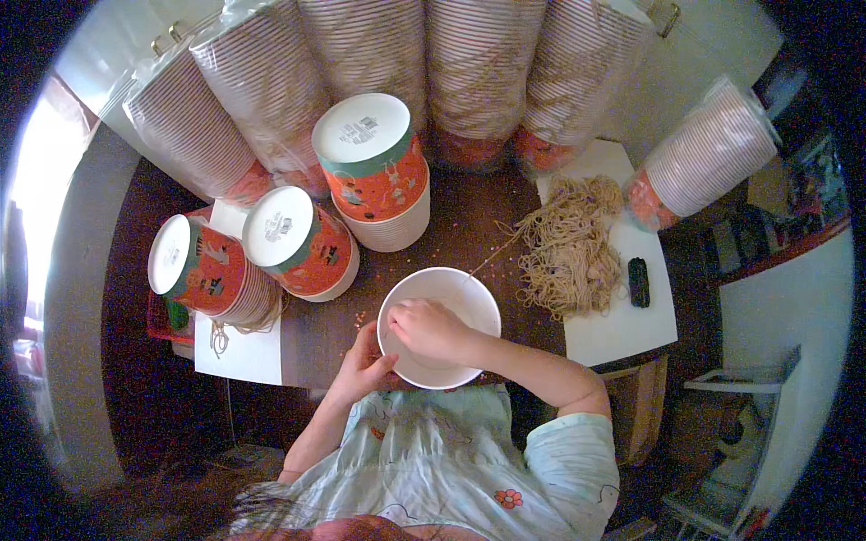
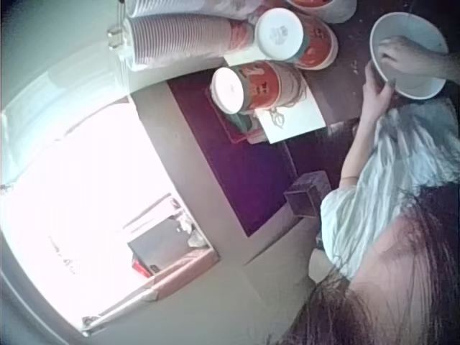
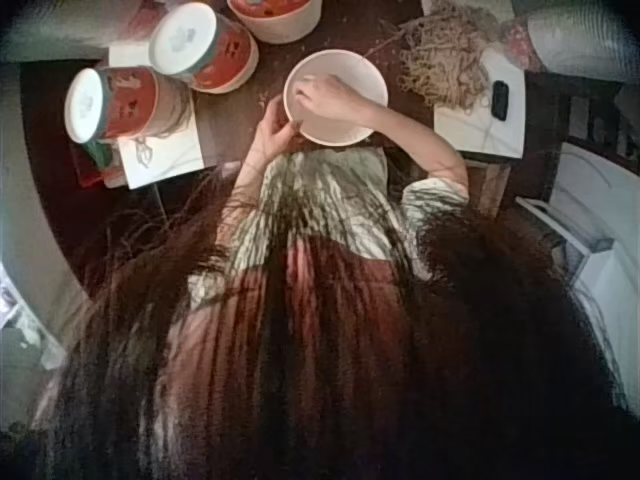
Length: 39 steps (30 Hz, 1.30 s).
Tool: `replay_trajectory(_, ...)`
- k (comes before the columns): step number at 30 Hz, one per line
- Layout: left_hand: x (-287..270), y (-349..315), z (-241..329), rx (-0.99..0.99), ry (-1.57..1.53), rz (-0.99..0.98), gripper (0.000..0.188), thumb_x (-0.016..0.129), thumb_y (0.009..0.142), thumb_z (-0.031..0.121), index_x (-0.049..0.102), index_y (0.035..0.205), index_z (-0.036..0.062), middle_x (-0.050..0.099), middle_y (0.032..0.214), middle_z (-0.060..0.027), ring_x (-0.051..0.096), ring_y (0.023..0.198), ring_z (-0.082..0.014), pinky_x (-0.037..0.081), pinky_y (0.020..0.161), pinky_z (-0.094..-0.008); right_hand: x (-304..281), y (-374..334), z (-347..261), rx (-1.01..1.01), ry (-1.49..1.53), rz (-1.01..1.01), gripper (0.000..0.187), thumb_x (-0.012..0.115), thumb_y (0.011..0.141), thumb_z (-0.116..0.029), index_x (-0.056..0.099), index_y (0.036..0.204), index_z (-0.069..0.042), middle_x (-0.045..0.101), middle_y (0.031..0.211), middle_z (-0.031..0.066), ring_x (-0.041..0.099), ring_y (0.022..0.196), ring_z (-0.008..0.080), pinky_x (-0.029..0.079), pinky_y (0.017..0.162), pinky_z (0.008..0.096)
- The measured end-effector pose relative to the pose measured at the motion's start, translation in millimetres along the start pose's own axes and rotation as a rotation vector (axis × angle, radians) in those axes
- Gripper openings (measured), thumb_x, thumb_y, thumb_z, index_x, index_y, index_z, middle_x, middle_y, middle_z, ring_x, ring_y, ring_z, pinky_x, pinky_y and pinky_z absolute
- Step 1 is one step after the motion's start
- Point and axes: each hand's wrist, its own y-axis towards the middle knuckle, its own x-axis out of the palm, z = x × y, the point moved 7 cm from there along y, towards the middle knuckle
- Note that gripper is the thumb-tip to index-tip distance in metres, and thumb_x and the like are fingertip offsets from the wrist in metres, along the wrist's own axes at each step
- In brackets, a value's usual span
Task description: The recorder is placing individual rubber bands around the upper rims of paper buckets.
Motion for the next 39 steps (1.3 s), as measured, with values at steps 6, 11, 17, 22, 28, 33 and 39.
replay_trajectory(6, 0.0, -1.1, -3.4, -0.049, -0.022, 0.002, 0.053, 0.057, 0.082, 0.013, 0.027, 0.126, 0.0043, 0.058, 0.095, -0.01, 0.058, 0.077, -0.0123, 0.052, 0.061, -0.0264, -5.4, 1.4, -1.1, 0.002, 0.011, 0.05, 0.015, 0.051, 0.078, -0.016, 0.056, 0.081, -0.003, 0.059, 0.08, 0.0124, 0.058, 0.078, 0.0298, 0.046, 0.069, 0.0404)
replay_trajectory(11, 1.8, -2.2, 1.8, -0.082, -0.052, 0.001, 0.053, 0.056, 0.083, 0.012, 0.027, 0.126, 0.0054, 0.058, 0.094, -0.0097, 0.057, 0.078, -0.0124, 0.052, 0.062, -0.0266, -4.9, 1.6, -1.1, -0.019, 0.026, 0.068, 0.013, 0.053, 0.076, -0.015, 0.057, 0.078, -0.003, 0.06, 0.076, 0.0121, 0.058, 0.074, 0.0294, 0.046, 0.067, 0.0398)
replay_trajectory(17, 0.7, -0.6, -3.5, -0.035, -0.024, -0.009, 0.054, 0.056, 0.082, 0.012, 0.026, 0.126, 0.005, 0.057, 0.096, -0.0094, 0.057, 0.078, -0.0121, 0.052, 0.062, -0.0263, -2.4, 0.2, -3.9, -0.038, 0.007, 0.038, 0.012, 0.057, 0.072, -0.014, 0.057, 0.075, -0.003, 0.059, 0.071, 0.0111, 0.059, 0.067, 0.0277, 0.047, 0.062, 0.0387)
replay_trajectory(22, 0.2, 0.0, -4.7, -0.007, -0.021, -0.014, 0.054, 0.056, 0.083, 0.012, 0.026, 0.126, 0.0045, 0.057, 0.096, -0.0096, 0.057, 0.078, -0.0122, 0.052, 0.062, -0.0263, -2.1, 0.1, -5.1, -0.043, 0.069, 0.026, 0.012, 0.057, 0.071, -0.014, 0.059, 0.075, -0.003, 0.059, 0.07, 0.011, 0.059, 0.066, 0.027, 0.047, 0.061, 0.0376)
replay_trajectory(28, 0.6, -0.2, -3.5, -0.016, -0.015, -0.014, 0.054, 0.057, 0.083, 0.013, 0.025, 0.126, 0.0044, 0.058, 0.096, -0.0103, 0.058, 0.08, -0.013, 0.052, 0.063, -0.0268, 0.2, 0.0, -3.4, -0.07, 0.058, 0.036, 0.013, 0.057, 0.073, -0.016, 0.061, 0.074, -0.004, 0.059, 0.071, 0.0112, 0.058, 0.067, 0.0282, 0.046, 0.062, 0.0383)
replay_trajectory(33, 0.5, -0.1, -6.9, -0.02, -0.027, -0.024, 0.054, 0.057, 0.083, 0.014, 0.025, 0.126, 0.0043, 0.058, 0.096, -0.0107, 0.058, 0.08, -0.0138, 0.053, 0.063, -0.0271, 0.0, 0.4, -3.4, -0.058, 0.061, 0.027, 0.013, 0.056, 0.073, -0.016, 0.061, 0.075, -0.004, 0.06, 0.071, 0.0112, 0.058, 0.067, 0.0287, 0.046, 0.062, 0.0384)
replay_trajectory(39, 0.9, -0.3, -5.3, -0.009, -0.01, -0.019, 0.055, 0.057, 0.082, 0.014, 0.025, 0.126, 0.0038, 0.058, 0.096, -0.0107, 0.058, 0.08, -0.0133, 0.052, 0.063, -0.0269, -0.7, 0.5, -5.5, -0.052, 0.049, 0.033, 0.011, 0.056, 0.072, -0.016, 0.059, 0.073, -0.005, 0.059, 0.07, 0.0104, 0.058, 0.066, 0.0286, 0.046, 0.06, 0.0387)
